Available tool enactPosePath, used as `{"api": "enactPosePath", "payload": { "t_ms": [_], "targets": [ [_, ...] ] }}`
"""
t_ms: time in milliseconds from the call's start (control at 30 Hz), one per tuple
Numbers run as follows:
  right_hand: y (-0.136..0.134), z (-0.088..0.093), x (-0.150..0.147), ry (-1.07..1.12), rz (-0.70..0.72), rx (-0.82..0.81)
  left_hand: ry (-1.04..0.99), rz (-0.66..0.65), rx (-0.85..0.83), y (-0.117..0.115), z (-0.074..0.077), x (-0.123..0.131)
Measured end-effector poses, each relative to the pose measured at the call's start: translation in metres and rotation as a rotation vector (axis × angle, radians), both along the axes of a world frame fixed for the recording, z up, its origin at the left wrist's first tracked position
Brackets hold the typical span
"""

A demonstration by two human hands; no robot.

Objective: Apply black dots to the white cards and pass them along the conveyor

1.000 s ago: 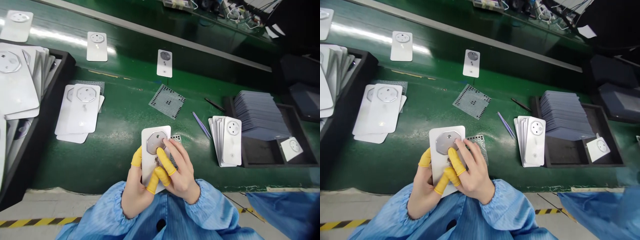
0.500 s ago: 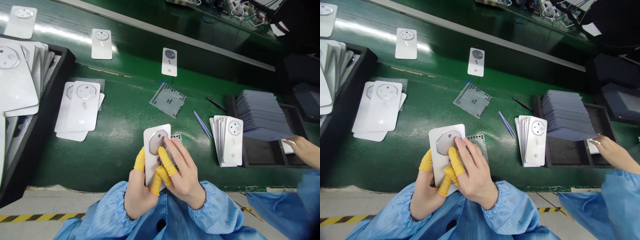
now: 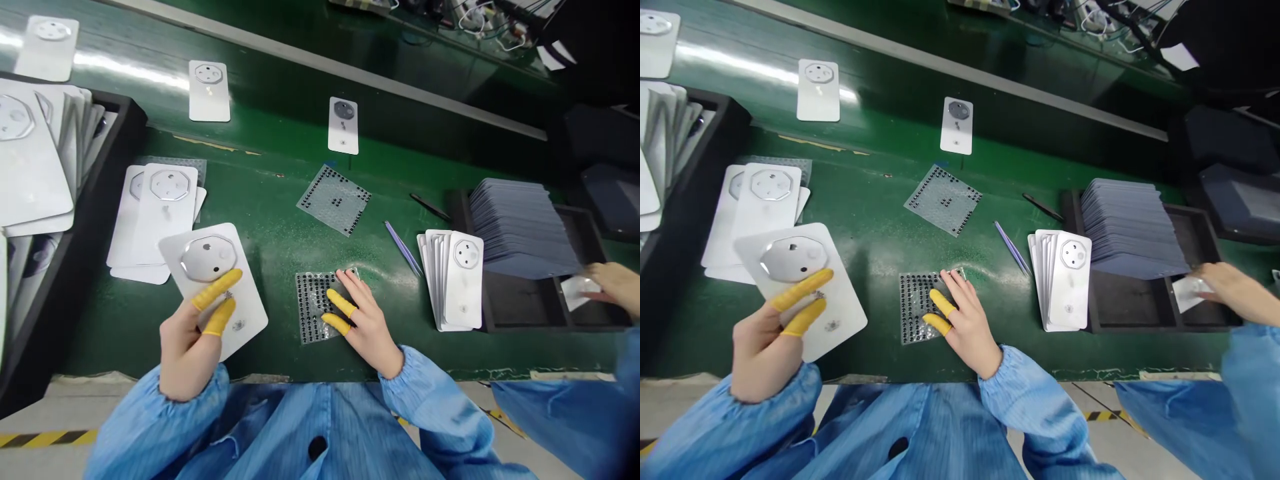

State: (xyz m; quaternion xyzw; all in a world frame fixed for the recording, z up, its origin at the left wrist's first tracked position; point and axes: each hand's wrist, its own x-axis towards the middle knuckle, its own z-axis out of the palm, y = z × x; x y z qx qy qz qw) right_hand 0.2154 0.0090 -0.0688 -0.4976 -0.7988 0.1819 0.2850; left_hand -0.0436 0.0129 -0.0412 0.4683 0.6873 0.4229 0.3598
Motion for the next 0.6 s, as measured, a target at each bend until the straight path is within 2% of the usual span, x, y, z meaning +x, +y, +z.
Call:
{"api": "enactPosePath", "payload": {
  "t_ms": [67, 133, 267, 333, 467, 600],
  "targets": [
    [-0.001, -0.007, 0.000, 0.028, -0.010, 0.044, 0.060, -0.067, -0.065, 0.001, -0.002, -0.001],
    [0.000, -0.008, 0.000, 0.074, -0.025, 0.077, 0.020, -0.174, -0.118, 0.003, 0.000, 0.014],
    [-0.002, 0.006, 0.003, 0.103, -0.028, 0.151, -0.018, -0.330, -0.132, 0.012, 0.007, 0.054],
    [-0.004, 0.017, 0.004, 0.096, -0.023, 0.161, -0.117, -0.366, -0.156, 0.014, 0.009, 0.064],
    [-0.003, 0.037, 0.001, 0.102, -0.039, 0.243, -0.329, -0.366, -0.232, 0.011, 0.009, 0.065],
    [0.007, 0.044, -0.008, 0.084, 0.150, 0.227, -0.330, -0.459, -0.149, 0.006, 0.009, 0.061]
  ]
}}
